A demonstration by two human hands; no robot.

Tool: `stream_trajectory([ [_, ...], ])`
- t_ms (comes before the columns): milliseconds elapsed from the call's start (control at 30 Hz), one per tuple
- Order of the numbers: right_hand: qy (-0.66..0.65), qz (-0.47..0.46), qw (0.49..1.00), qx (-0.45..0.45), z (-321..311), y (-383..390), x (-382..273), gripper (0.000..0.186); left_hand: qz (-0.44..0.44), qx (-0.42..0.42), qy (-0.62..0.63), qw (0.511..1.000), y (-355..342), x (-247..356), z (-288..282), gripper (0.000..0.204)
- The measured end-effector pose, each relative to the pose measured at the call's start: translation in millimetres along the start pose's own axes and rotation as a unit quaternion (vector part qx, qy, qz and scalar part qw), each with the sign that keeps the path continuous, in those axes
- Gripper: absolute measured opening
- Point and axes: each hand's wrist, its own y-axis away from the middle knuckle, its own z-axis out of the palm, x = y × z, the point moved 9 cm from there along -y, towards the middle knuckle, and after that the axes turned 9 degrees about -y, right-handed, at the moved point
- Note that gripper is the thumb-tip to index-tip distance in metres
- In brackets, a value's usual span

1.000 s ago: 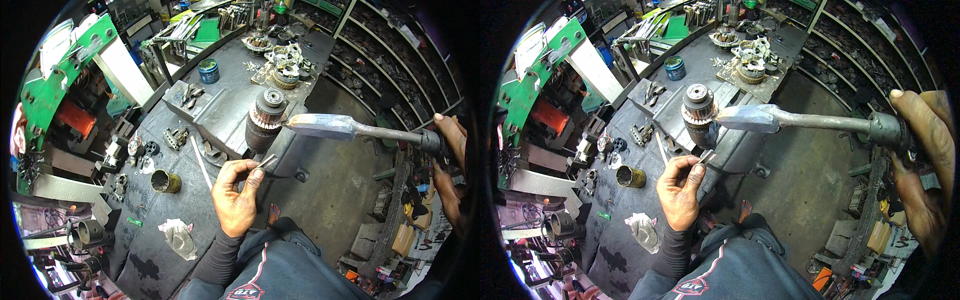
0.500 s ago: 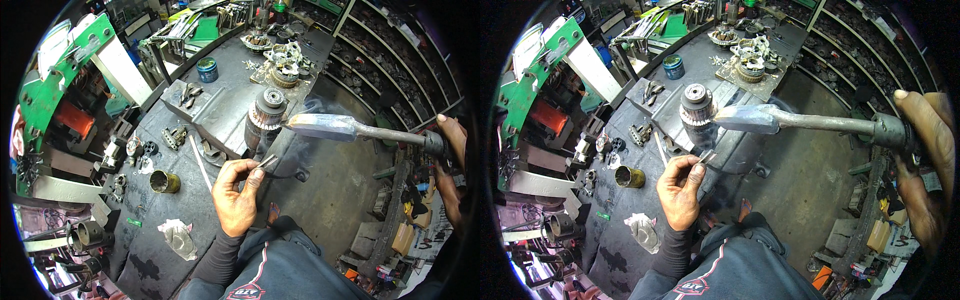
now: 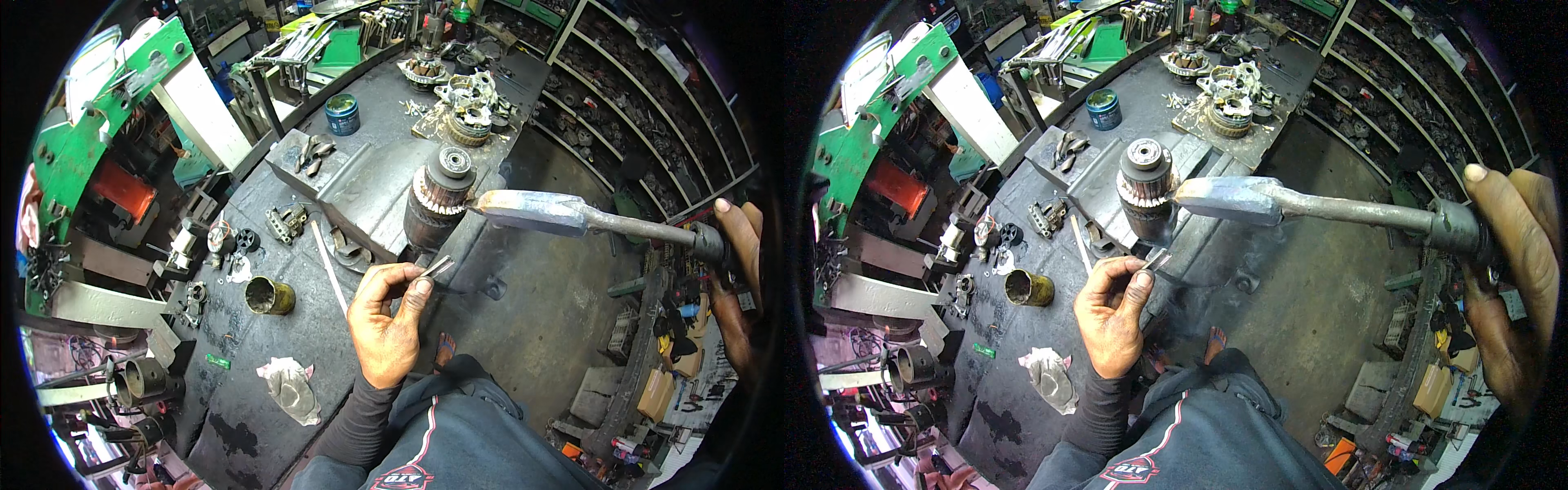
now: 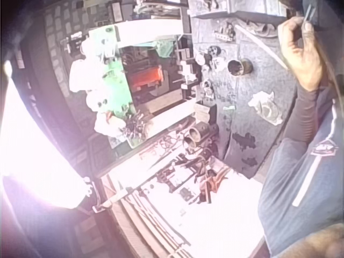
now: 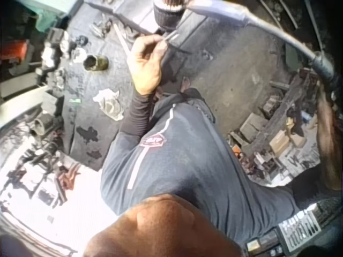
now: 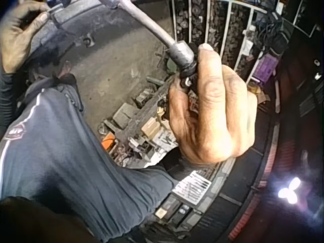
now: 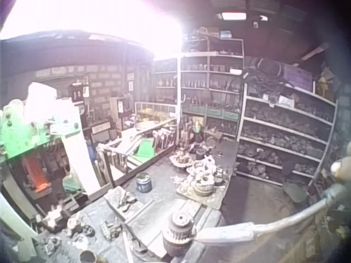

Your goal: The person uses a handheld torch to heat a cylindrical metal part clamped in a vise, then applies a soldering rod to the heated area. They briefly inspect the part with a pencil, retrieve small metal pieces from a tray, and continue heating and soldering the part.

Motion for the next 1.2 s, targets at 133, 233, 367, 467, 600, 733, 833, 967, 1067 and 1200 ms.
stream_trajectory([
  [133, 0.009, -0.015, 1.0, -0.001, -2.5, 7.1, -4.5, 0.041, -0.02, 0.003, 0.004, 1.0, 0.7, -2.9, 0.0, 0.014],
  [233, 0.005, 0.033, 0.999, -0.011, -2.7, 14.8, 4.1, 0.039, -0.033, 0.003, 0.01, 0.999, 1.2, -5.9, 0.9, 0.014],
  [367, 0.032, -0.015, 0.999, -0.018, -0.2, 5.5, -3.4, 0.037, -0.002, 0.0, -0.002, 1.0, -0.3, -2.3, 1.8, 0.013],
  [467, 0.036, 0.018, 0.996, -0.079, 9.9, -24.0, -4.8, 0.042, -0.032, 0.006, 0.021, 0.999, 1.4, -7.6, 0.7, 0.014],
  [600, 0.019, 0.315, 0.909, -0.272, 34.8, -32.6, 2.7, 0.079, -0.02, 0.001, 0.016, 1.0, 0.7, -6.4, 1.4, 0.014],
  [733, 0.066, 0.054, 0.988, -0.128, 23.3, -55.7, -8.1, 0.048, -0.01, -0.007, 0.002, 1.0, -0.3, -5.3, 2.3, 0.014],
  [833, 0.044, 0.2, 0.959, -0.195, 26.2, -32.0, -2.7, 0.062, -0.013, -0.006, 0.004, 1.0, 0.5, -4.8, 2.9, 0.014],
  [967, 0.005, 0.324, 0.911, -0.256, 19.2, 17.8, -4.9, 0.079, -0.016, -0.005, 0.012, 1.0, -0.1, -4.4, 3.8, 0.014],
  [1067, 0.009, 0.313, 0.909, -0.275, 10.0, 35.0, -10.3, 0.079, -0.027, -0.003, 0.024, 0.999, 0.5, -5.6, 3.8, 0.015],
  [1200, 0.014, 0.34, 0.886, -0.315, 14.8, 39.1, -2.8, 0.079, -0.026, -0.005, 0.019, 0.999, 0.2, -5.2, 4.6, 0.015],
])
